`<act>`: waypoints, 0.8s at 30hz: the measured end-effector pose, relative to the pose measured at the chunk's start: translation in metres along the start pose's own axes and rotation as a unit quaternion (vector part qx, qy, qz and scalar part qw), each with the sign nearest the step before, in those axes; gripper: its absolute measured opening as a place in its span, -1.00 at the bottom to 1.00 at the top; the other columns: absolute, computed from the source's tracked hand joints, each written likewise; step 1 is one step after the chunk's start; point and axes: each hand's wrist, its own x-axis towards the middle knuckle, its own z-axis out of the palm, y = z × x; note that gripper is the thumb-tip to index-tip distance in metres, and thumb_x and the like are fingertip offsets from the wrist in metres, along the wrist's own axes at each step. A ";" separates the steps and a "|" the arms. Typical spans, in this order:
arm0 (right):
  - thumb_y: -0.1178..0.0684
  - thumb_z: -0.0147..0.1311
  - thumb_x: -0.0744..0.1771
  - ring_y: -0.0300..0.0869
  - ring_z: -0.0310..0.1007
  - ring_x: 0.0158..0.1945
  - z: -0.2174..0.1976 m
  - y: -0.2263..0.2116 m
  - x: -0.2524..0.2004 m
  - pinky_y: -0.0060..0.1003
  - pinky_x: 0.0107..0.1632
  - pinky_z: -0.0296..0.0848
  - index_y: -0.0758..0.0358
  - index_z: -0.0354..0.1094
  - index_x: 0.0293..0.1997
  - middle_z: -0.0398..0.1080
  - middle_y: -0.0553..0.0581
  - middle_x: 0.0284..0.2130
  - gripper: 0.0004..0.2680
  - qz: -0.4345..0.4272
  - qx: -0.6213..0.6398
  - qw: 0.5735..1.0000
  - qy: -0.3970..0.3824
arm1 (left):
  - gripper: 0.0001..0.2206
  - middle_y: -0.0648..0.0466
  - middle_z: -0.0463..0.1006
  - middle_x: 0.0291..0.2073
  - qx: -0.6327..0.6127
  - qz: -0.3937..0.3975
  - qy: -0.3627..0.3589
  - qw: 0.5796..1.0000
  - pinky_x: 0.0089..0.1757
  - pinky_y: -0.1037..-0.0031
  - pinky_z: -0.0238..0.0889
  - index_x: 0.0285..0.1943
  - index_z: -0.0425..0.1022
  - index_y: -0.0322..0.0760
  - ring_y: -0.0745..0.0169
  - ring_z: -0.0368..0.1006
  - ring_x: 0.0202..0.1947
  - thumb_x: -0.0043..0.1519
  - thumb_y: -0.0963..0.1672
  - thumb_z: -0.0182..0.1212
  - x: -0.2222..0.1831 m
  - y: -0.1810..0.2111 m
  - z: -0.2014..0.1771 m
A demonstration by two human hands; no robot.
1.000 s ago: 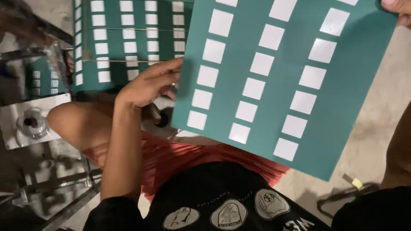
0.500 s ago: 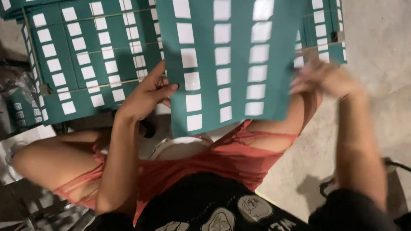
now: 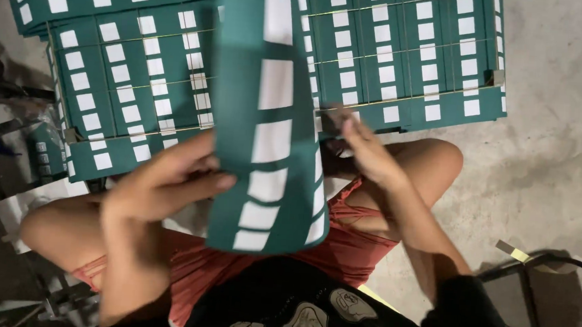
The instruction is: The recorder is taking printed paper sheets from a screen printing press and organizing them onto a drying rack.
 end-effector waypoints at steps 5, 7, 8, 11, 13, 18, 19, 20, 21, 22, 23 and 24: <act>-0.22 -0.15 0.42 -0.01 0.52 0.09 0.035 0.037 0.017 -0.10 0.10 0.56 0.35 0.20 0.32 0.48 0.25 0.07 -0.57 0.098 0.306 0.937 -0.135 | -0.42 -0.05 0.56 0.13 -0.034 0.092 -0.007 0.995 0.04 0.41 0.43 0.52 0.08 -0.41 0.27 0.51 0.12 0.26 -0.35 0.04 -0.040 0.029 -0.026; 0.12 0.00 0.39 -0.14 0.56 -0.02 0.043 0.043 0.016 -0.25 -0.01 0.57 0.35 0.24 0.29 0.49 0.14 0.01 -0.70 0.113 0.263 0.953 -0.102 | -0.38 -0.03 0.59 0.05 0.008 0.085 0.066 0.994 -0.05 0.45 0.48 0.58 0.08 -0.40 0.32 0.55 -0.02 0.26 -0.35 0.03 -0.054 0.032 -0.035; 0.12 0.00 0.39 -0.14 0.56 -0.02 0.035 0.035 0.014 -0.25 -0.01 0.57 0.35 0.24 0.29 0.49 0.14 0.01 -0.70 0.114 0.263 0.953 -0.102 | -0.38 -0.03 0.59 0.05 0.008 0.085 0.066 0.994 -0.05 0.45 0.48 0.58 0.08 -0.40 0.32 0.55 -0.02 0.26 -0.35 0.03 -0.062 0.025 -0.037; 0.13 0.08 0.43 -0.34 0.32 -0.37 0.012 -0.012 -0.001 -0.49 -0.36 0.30 0.29 0.37 0.12 0.40 -0.02 -0.32 -0.85 -0.006 0.123 0.992 -0.020 | -0.29 -0.14 0.60 -0.07 0.024 -0.036 0.173 0.984 -0.26 0.44 0.38 0.75 0.06 -0.31 0.23 0.50 -0.20 0.34 -0.37 0.05 -0.064 0.016 -0.034; 0.04 0.09 0.44 -0.38 0.27 -0.37 0.003 -0.071 -0.021 -0.45 -0.34 0.32 0.24 0.34 -0.17 0.29 -0.11 -0.43 -0.89 -0.062 -0.204 0.959 0.185 | -0.29 0.04 0.50 0.13 0.105 -0.102 0.244 0.959 -0.20 0.49 0.42 0.60 -0.04 -0.23 0.33 0.49 -0.01 0.21 -0.36 0.02 -0.038 0.028 -0.018; 0.14 0.06 0.46 -0.41 0.17 -0.29 -0.097 -0.123 -0.029 -0.43 -0.24 0.22 0.18 0.33 -0.19 0.24 -0.15 -0.39 -0.92 -0.155 -0.311 0.895 0.279 | -0.25 -0.16 0.55 -0.03 0.073 -0.037 0.233 0.969 -0.25 0.39 0.48 0.64 -0.18 -0.16 0.23 0.52 -0.18 0.30 -0.26 0.17 0.057 -0.013 0.010; 0.20 0.06 0.45 -0.40 0.18 -0.32 -0.125 -0.136 -0.028 -0.43 -0.25 0.21 0.17 0.32 -0.25 0.24 -0.16 -0.41 -0.89 -0.141 -0.309 0.896 0.286 | -0.20 -0.22 0.56 -0.12 -0.019 -0.044 0.213 0.976 -0.29 0.36 0.53 0.69 -0.26 -0.06 0.23 0.53 -0.26 0.30 -0.23 0.15 0.078 -0.008 0.018; 0.20 0.06 0.45 -0.40 0.18 -0.32 -0.172 -0.141 -0.025 -0.43 -0.25 0.21 0.17 0.32 -0.25 0.24 -0.16 -0.41 -0.89 -0.141 -0.312 0.895 0.286 | -0.20 -0.22 0.56 -0.12 -0.022 -0.042 0.212 0.976 -0.29 0.36 0.53 0.69 -0.26 -0.06 0.23 0.53 -0.26 0.30 -0.23 0.15 0.089 -0.017 0.023; 0.18 0.08 0.45 -0.39 0.21 -0.37 -0.220 -0.147 -0.019 -0.42 -0.33 0.20 0.11 0.36 -0.13 0.31 -0.14 -0.38 -0.94 -0.121 -0.287 0.900 0.305 | -0.22 -0.10 0.51 0.09 -0.008 -0.033 0.186 0.982 -0.30 0.35 0.53 0.65 -0.30 -0.04 0.22 0.58 -0.24 0.30 -0.21 0.11 0.100 -0.026 0.029; 0.17 0.10 0.45 -0.38 0.24 -0.42 -0.268 -0.154 -0.013 -0.41 -0.41 0.18 0.04 0.39 -0.01 0.38 -0.13 -0.36 -0.93 -0.101 -0.262 0.903 0.325 | -0.24 0.02 0.46 0.29 0.006 -0.024 0.159 0.987 -0.31 0.34 0.52 0.62 -0.34 -0.03 0.22 0.63 -0.21 0.29 -0.19 0.06 0.112 -0.034 0.034; 0.17 0.10 0.45 -0.38 0.24 -0.42 -0.335 -0.137 -0.017 -0.41 -0.41 0.18 0.04 0.39 -0.01 0.38 -0.13 -0.36 -0.93 -0.100 -0.265 0.904 0.320 | -0.24 0.02 0.46 0.29 0.003 -0.025 0.163 0.986 -0.31 0.34 0.52 0.62 -0.34 -0.03 0.22 0.63 -0.21 0.29 -0.19 0.06 0.108 -0.049 0.042; 0.16 0.06 0.48 -0.31 0.34 -0.30 -0.397 -0.140 -0.012 -0.36 -0.26 0.30 0.13 0.37 0.02 0.42 -0.06 -0.27 -0.96 -0.103 -0.310 0.894 0.307 | -0.40 0.02 0.42 0.33 0.060 -0.055 0.101 0.992 -0.19 0.32 0.49 0.55 -0.06 -0.07 0.16 0.62 -0.16 0.33 -0.15 0.09 0.105 -0.064 0.049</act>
